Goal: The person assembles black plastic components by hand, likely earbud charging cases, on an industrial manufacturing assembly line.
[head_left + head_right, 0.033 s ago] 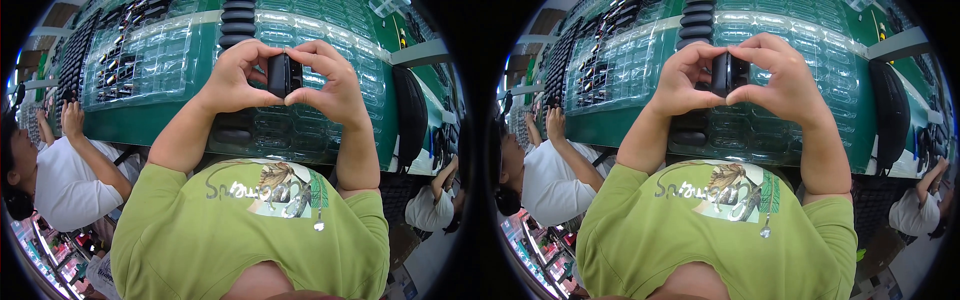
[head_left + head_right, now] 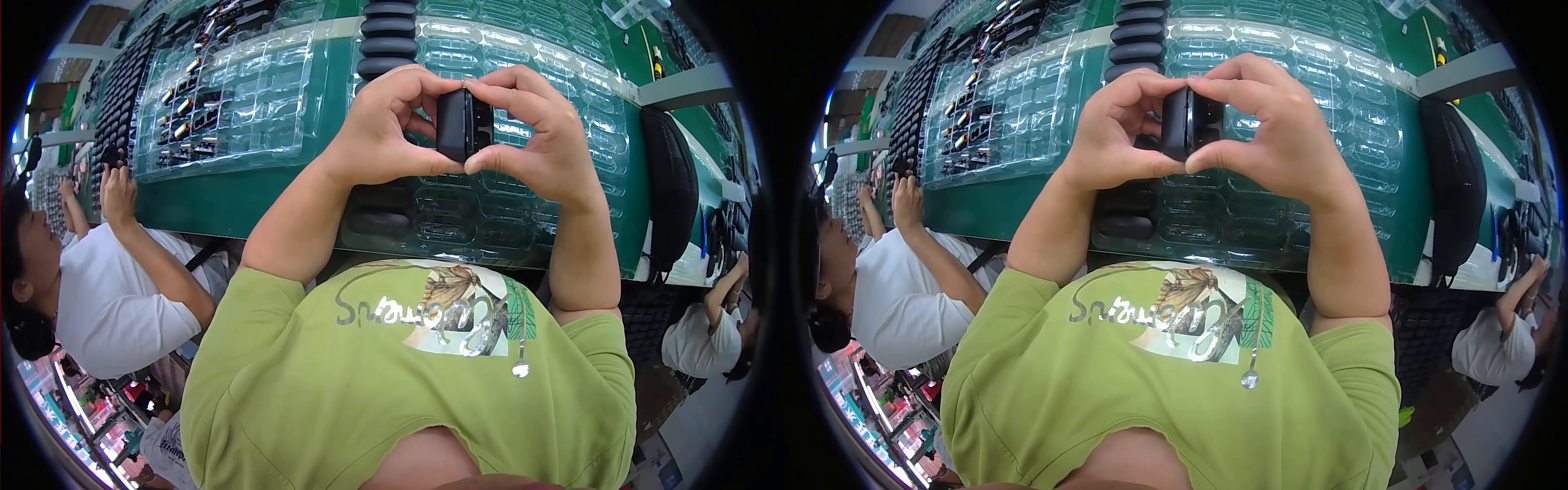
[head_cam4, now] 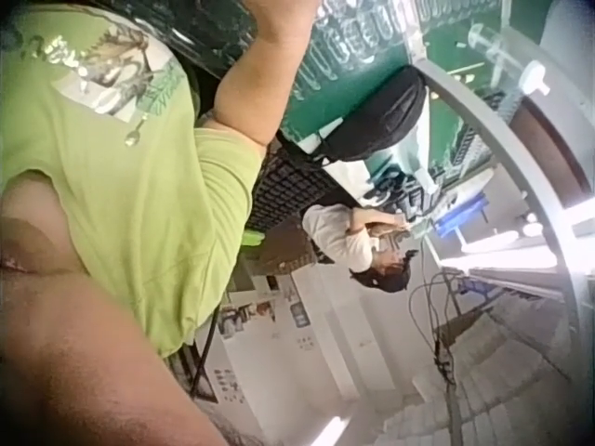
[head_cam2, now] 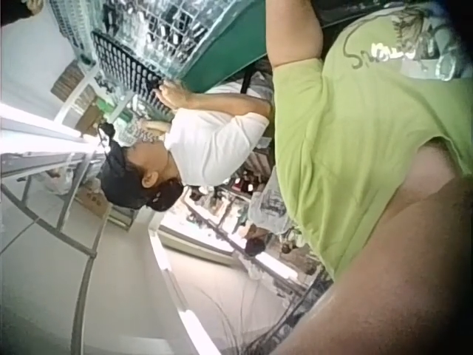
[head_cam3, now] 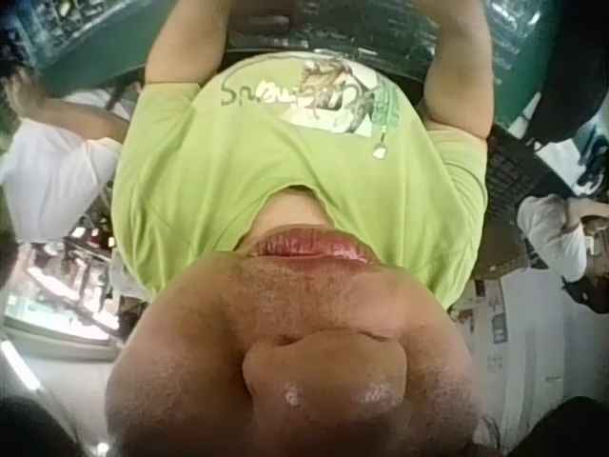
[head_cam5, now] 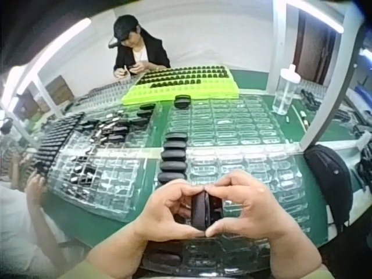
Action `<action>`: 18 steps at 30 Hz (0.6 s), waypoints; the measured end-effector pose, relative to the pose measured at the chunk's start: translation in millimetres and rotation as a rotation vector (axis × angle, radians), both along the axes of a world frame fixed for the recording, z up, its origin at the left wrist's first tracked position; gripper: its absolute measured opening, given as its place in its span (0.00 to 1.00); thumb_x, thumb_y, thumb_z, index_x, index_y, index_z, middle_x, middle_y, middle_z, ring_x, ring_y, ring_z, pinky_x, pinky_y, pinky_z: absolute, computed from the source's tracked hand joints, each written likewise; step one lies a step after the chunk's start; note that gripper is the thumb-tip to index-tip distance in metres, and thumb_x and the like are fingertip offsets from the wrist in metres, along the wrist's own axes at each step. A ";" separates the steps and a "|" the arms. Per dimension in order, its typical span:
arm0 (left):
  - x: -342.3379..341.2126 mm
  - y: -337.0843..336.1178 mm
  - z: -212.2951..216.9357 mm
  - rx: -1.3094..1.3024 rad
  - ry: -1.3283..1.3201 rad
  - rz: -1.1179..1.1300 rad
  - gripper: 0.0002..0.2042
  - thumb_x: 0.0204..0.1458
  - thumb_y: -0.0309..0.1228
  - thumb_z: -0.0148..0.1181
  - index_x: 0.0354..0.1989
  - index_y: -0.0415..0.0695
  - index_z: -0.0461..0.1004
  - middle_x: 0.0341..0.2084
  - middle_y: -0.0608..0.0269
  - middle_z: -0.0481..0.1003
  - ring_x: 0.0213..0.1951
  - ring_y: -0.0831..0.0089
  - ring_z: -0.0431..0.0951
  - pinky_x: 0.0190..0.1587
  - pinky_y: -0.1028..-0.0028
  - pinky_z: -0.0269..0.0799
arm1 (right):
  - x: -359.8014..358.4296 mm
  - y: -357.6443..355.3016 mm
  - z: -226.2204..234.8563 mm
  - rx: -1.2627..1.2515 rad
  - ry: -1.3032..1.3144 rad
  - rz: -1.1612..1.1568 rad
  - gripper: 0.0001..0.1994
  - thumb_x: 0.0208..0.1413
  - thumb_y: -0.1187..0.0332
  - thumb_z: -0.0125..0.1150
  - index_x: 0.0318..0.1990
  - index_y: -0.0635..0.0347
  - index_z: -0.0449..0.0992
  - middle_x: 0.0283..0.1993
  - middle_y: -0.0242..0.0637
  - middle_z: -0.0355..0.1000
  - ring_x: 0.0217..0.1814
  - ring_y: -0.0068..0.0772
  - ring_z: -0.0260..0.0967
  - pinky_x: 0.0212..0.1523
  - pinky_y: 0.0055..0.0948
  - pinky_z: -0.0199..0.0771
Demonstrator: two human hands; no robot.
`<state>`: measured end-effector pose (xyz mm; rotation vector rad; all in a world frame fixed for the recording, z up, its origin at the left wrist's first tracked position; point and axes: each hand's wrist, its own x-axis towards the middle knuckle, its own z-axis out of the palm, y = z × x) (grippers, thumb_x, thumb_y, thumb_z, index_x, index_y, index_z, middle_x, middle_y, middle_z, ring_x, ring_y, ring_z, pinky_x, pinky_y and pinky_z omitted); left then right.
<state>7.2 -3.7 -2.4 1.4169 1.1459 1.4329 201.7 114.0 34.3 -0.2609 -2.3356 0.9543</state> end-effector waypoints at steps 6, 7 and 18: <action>0.7 -3.5 -1.5 0.014 -0.016 -0.021 0.38 0.30 0.24 0.83 0.55 0.36 0.71 0.45 0.63 0.70 0.46 0.73 0.78 0.47 0.73 0.81 | 1.7 -2.1 0.5 -0.057 -0.005 0.045 0.34 0.31 0.57 0.82 0.51 0.61 0.81 0.44 0.37 0.74 0.48 0.37 0.73 0.49 0.31 0.73; 0.0 -4.0 -2.1 0.027 0.026 -0.032 0.39 0.29 0.22 0.82 0.56 0.36 0.70 0.47 0.62 0.70 0.48 0.71 0.78 0.48 0.72 0.81 | 1.9 -1.8 0.8 -0.063 -0.005 0.064 0.34 0.32 0.56 0.82 0.51 0.61 0.81 0.44 0.36 0.74 0.48 0.36 0.72 0.49 0.31 0.73; 6.4 1.2 -0.4 0.052 0.136 0.144 0.37 0.29 0.29 0.85 0.52 0.34 0.72 0.42 0.62 0.70 0.42 0.73 0.80 0.44 0.74 0.83 | -1.8 7.7 -12.2 -0.036 -0.068 0.061 0.34 0.38 0.58 0.79 0.57 0.54 0.78 0.52 0.38 0.71 0.55 0.40 0.68 0.54 0.34 0.70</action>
